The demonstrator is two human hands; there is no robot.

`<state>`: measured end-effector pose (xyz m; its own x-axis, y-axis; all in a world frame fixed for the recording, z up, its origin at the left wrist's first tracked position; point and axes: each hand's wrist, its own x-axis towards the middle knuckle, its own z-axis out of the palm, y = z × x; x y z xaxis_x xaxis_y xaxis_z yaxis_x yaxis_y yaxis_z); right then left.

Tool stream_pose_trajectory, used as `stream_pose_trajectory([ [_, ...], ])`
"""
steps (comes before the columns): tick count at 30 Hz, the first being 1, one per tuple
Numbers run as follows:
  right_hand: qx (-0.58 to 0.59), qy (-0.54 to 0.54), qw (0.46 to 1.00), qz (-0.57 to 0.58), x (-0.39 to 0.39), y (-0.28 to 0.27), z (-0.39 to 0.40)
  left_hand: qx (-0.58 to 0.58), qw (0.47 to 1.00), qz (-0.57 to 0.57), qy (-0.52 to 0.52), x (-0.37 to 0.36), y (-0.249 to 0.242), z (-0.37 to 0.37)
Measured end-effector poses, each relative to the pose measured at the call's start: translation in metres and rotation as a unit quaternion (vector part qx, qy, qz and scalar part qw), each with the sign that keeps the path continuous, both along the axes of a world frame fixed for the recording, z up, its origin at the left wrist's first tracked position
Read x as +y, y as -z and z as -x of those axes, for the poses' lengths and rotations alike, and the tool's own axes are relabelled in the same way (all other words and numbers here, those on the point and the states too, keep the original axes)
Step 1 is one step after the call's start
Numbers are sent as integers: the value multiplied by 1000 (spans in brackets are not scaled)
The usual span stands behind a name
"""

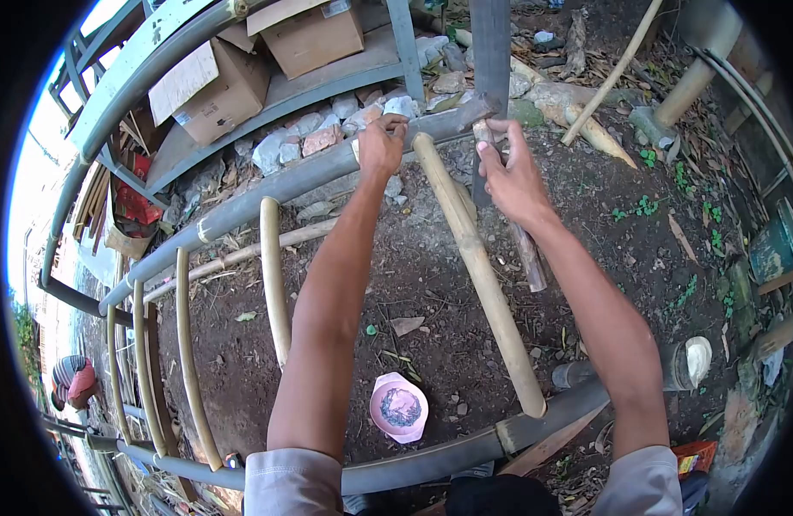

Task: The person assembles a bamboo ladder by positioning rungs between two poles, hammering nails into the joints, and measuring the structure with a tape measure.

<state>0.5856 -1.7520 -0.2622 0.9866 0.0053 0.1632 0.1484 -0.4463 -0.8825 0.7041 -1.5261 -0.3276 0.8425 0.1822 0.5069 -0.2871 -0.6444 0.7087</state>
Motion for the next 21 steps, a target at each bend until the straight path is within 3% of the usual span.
stream_pose_trajectory([
  [10,5,-7,999,37,-10,37,-39,-1,997,-72,-8,1,21,-31],
  [16,-23,3,999,46,-4,42,-54,-75,988,-133,-34,-7,22,-26],
  [21,-86,-27,993,76,11,44,-63,-53,994,-90,-18,-9,24,-21],
])
